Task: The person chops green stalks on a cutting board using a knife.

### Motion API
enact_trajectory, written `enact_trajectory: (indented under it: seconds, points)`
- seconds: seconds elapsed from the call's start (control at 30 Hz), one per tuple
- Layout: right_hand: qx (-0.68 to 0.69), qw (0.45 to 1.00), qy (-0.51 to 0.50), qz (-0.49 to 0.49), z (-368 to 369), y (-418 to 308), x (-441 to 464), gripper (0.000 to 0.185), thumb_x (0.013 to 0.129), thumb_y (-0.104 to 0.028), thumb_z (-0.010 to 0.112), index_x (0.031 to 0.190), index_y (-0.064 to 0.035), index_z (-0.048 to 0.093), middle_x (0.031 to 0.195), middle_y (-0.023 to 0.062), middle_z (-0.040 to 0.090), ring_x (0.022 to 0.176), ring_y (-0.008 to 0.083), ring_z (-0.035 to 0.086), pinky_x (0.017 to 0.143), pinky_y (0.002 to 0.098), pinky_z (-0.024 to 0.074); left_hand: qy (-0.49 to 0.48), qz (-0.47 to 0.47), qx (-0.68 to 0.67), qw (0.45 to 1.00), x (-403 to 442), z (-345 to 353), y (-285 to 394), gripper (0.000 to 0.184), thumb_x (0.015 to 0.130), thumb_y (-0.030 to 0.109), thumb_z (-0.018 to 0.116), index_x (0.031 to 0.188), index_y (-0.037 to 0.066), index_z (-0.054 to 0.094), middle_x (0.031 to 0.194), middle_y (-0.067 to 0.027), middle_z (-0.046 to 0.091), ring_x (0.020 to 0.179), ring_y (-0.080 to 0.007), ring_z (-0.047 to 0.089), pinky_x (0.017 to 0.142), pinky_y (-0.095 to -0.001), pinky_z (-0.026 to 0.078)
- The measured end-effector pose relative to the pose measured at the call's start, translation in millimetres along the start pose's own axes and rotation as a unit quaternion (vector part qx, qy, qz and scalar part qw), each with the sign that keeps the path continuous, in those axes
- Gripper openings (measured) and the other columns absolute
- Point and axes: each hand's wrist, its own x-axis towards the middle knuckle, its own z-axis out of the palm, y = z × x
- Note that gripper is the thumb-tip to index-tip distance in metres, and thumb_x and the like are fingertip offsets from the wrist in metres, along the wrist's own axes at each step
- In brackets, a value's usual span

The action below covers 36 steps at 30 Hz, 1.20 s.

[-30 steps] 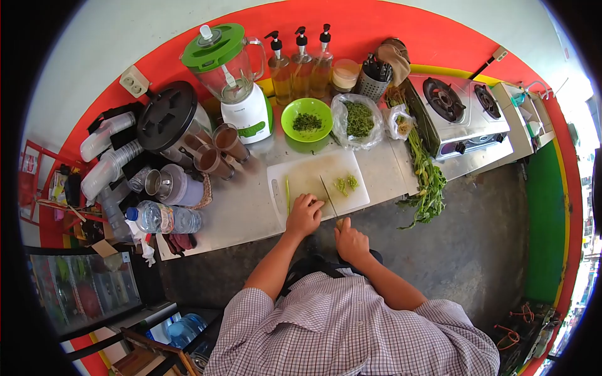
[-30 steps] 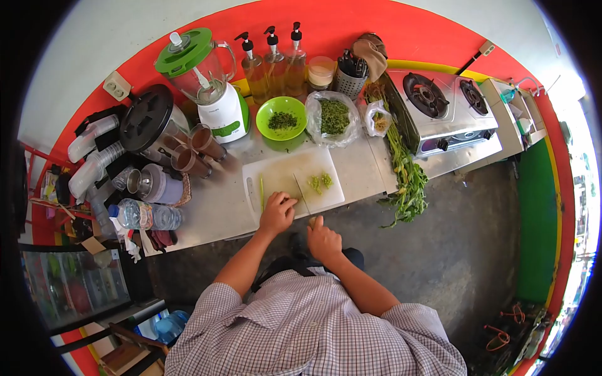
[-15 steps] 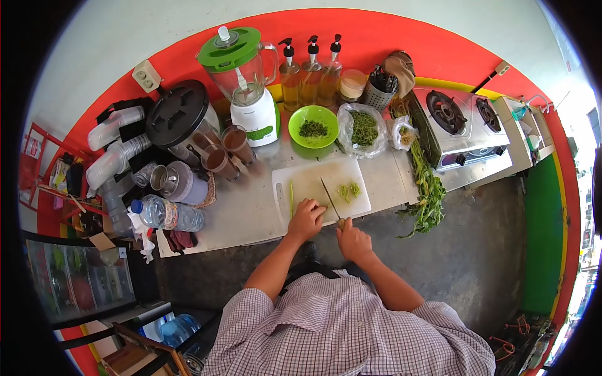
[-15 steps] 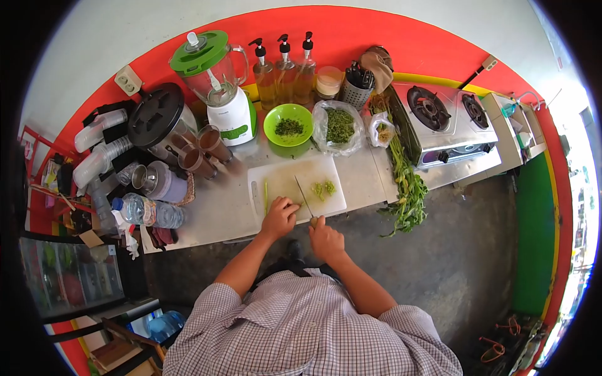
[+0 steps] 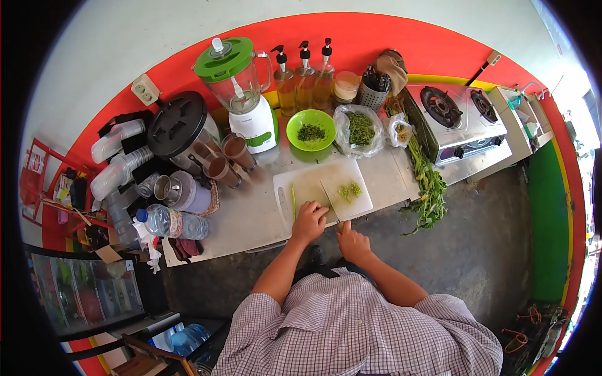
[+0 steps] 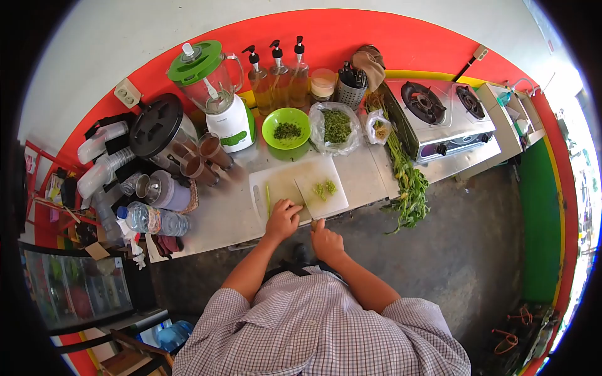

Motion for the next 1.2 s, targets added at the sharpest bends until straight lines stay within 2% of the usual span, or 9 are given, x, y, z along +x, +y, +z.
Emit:
enact_trajectory:
  seconds: [0.17, 0.37, 0.5, 0.6, 0.83, 0.93, 1.0, 1.1, 1.2]
  points:
    - [-0.012, 0.999, 0.026, -0.043, -20.1, -3.4, 11.5, 0.048, 0.102, -0.04, 0.054, 0.122, 0.0022, 0.042, 0.09, 0.0267, 0.073, 0.082, 0.0449, 0.073, 0.074, 0.0548, 0.0582, -0.003, -0.004, 0.001, 1.0, -1.8, -1.2, -0.1, 0.023, 0.078, 0.004, 0.065, 0.099, 0.005, 0.074, 0.092, -0.0094, 0.06, 0.091, -0.0302, 0.06, 0.085, -0.0426, 0.049]
    - [-0.016, 0.999, 0.015, -0.031, 0.6, 6.1, 10.3, 0.05, 0.102, -0.039, 0.054, 0.125, 0.0033, 0.042, 0.089, 0.0265, 0.072, 0.082, 0.0451, 0.073, 0.074, 0.0548, 0.0583, 0.01, -0.019, 0.006, 1.0, 1.6, 0.7, 0.3, 0.023, 0.08, 0.004, 0.065, 0.101, 0.005, 0.073, 0.094, -0.0107, 0.061, 0.093, -0.0326, 0.061, 0.085, -0.0432, 0.051]
    - [-0.001, 0.998, 0.039, -0.046, -10.0, 0.5, 9.5, 0.05, 0.102, -0.039, 0.053, 0.125, 0.0035, 0.042, 0.089, 0.0263, 0.072, 0.083, 0.0447, 0.073, 0.074, 0.0544, 0.0583, 0.011, -0.023, 0.012, 1.0, -0.2, 1.2, 0.6, 0.025, 0.08, 0.004, 0.064, 0.104, 0.006, 0.072, 0.097, -0.0109, 0.062, 0.093, -0.0334, 0.061, 0.086, -0.0438, 0.051]
    - [-0.009, 1.0, 0.004, -0.013, -1.9, 4.7, 8.0, 0.047, 0.103, -0.039, 0.053, 0.122, 0.0018, 0.043, 0.09, 0.0256, 0.072, 0.083, 0.0439, 0.073, 0.073, 0.0542, 0.0581, 0.008, -0.041, 0.026, 0.999, -0.2, 3.0, 4.3, 0.025, 0.081, 0.004, 0.063, 0.105, 0.006, 0.07, 0.098, -0.0116, 0.063, 0.094, -0.0346, 0.06, 0.086, -0.0444, 0.05]
    - [0.009, 0.999, 0.009, -0.046, -15.6, 6.2, 11.2, 0.043, 0.102, -0.04, 0.053, 0.119, -0.0017, 0.043, 0.093, 0.0263, 0.072, 0.085, 0.0448, 0.072, 0.075, 0.0553, 0.0576, 0.012, -0.037, 0.023, 0.999, 0.0, 3.8, 1.3, 0.02, 0.081, 0.005, 0.063, 0.1, 0.006, 0.068, 0.099, -0.0118, 0.063, 0.095, -0.0359, 0.06, 0.085, -0.0448, 0.051]
    - [0.007, 1.0, 0.004, -0.01, -3.2, 6.2, 9.0, 0.044, 0.102, -0.041, 0.053, 0.12, -0.0012, 0.043, 0.091, 0.0248, 0.072, 0.083, 0.0442, 0.072, 0.073, 0.055, 0.0575, 0.014, -0.05, 0.026, 0.998, 0.1, 6.3, 0.5, 0.019, 0.082, 0.006, 0.064, 0.1, 0.006, 0.069, 0.098, -0.0116, 0.063, 0.095, -0.0357, 0.06, 0.084, -0.0444, 0.051]
    - [-0.022, 0.999, 0.016, -0.033, -5.5, 6.4, 15.2, 0.044, 0.102, -0.042, 0.053, 0.117, -0.0015, 0.045, 0.091, 0.0233, 0.074, 0.084, 0.0401, 0.074, 0.075, 0.0509, 0.0593, 0.018, -0.054, 0.03, 0.998, -1.6, 7.7, 0.8, 0.019, 0.082, 0.005, 0.064, 0.101, 0.006, 0.07, 0.098, -0.0113, 0.063, 0.095, -0.0352, 0.061, 0.083, -0.044, 0.052]
    - [-0.026, 0.999, 0.018, -0.039, -23.5, -0.8, 13.4, 0.045, 0.102, -0.042, 0.053, 0.119, -0.0016, 0.043, 0.092, 0.0239, 0.074, 0.085, 0.0401, 0.074, 0.075, 0.0511, 0.0594, 0.024, -0.039, 0.021, 0.999, -1.1, 5.8, 0.4, 0.021, 0.082, 0.005, 0.064, 0.102, 0.006, 0.07, 0.098, -0.0111, 0.063, 0.094, -0.0346, 0.061, 0.083, -0.0437, 0.053]
    - [0.008, 0.999, 0.015, -0.028, -0.1, 5.7, 13.8, 0.043, 0.102, -0.04, 0.053, 0.119, -0.0011, 0.043, 0.089, 0.0249, 0.073, 0.081, 0.0434, 0.073, 0.071, 0.0547, 0.0578, 0.01, -0.054, 0.021, 0.998, -1.1, 4.5, 1.9, 0.021, 0.082, 0.005, 0.064, 0.102, 0.006, 0.07, 0.098, -0.011, 0.063, 0.094, -0.0345, 0.061, 0.083, -0.0437, 0.052]
